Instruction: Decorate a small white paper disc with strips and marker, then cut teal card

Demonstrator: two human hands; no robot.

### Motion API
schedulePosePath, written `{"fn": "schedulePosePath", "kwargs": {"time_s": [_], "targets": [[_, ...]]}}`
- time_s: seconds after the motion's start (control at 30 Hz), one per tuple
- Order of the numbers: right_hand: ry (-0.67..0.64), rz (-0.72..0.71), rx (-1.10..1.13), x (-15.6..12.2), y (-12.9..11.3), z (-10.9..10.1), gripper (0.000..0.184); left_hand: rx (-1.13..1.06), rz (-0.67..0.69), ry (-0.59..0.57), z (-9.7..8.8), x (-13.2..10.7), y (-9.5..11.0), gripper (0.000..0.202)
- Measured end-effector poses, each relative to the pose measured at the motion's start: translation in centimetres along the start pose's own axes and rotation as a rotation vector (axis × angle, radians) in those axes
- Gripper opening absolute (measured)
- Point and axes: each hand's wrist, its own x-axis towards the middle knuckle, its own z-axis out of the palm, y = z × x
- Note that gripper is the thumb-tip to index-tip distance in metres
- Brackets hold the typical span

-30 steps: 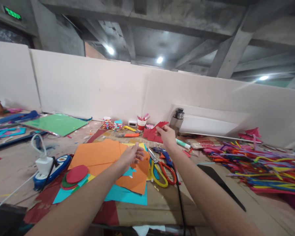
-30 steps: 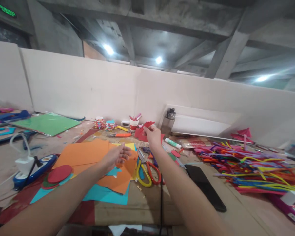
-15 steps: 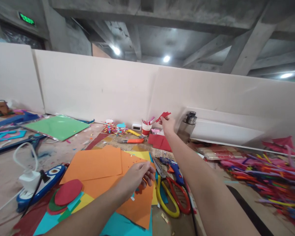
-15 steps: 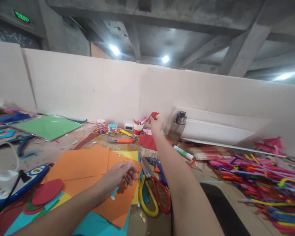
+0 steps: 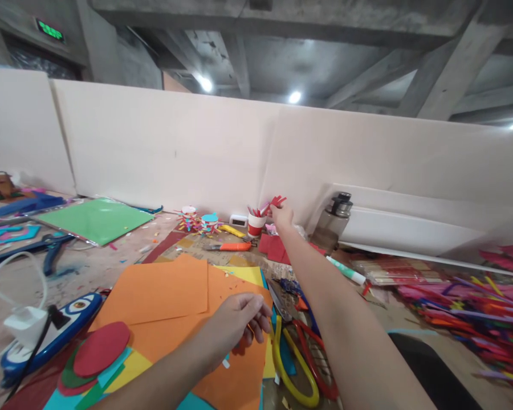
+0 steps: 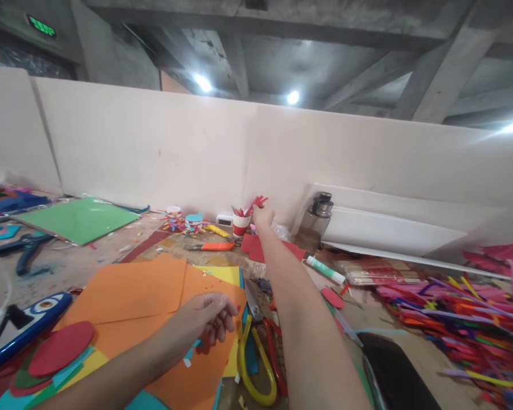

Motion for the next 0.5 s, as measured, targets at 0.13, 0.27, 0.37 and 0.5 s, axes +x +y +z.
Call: {"fn": "schedulePosePath", "kwargs": {"time_s": [0.13,0.27,0.37,0.5], "targets": [[-0.057,0.053,-0.037,-0.08,-0.48,0.37,0.032,0.014,-0.023,-0.006,0.01,0.06,0.01,0.056],[-0.030,0.031,-0.126,-0.62,-0.65,0.18,0.013,0.015,0.004,-0.001,-0.02,0.12,-0.13,0.056],[-0.052,0.003,-0.185,-0.82,-0.46,-0.04,0.010,0.031,0.002,-0.007,0.00,0.07,-0.04,0.054],[-0.138,0.003,-0.206,-0.91,-0.06,-0.03,0.031,0.055,-0.010,-0.005,-0.04,-0.03,0.11,0.051]]}}
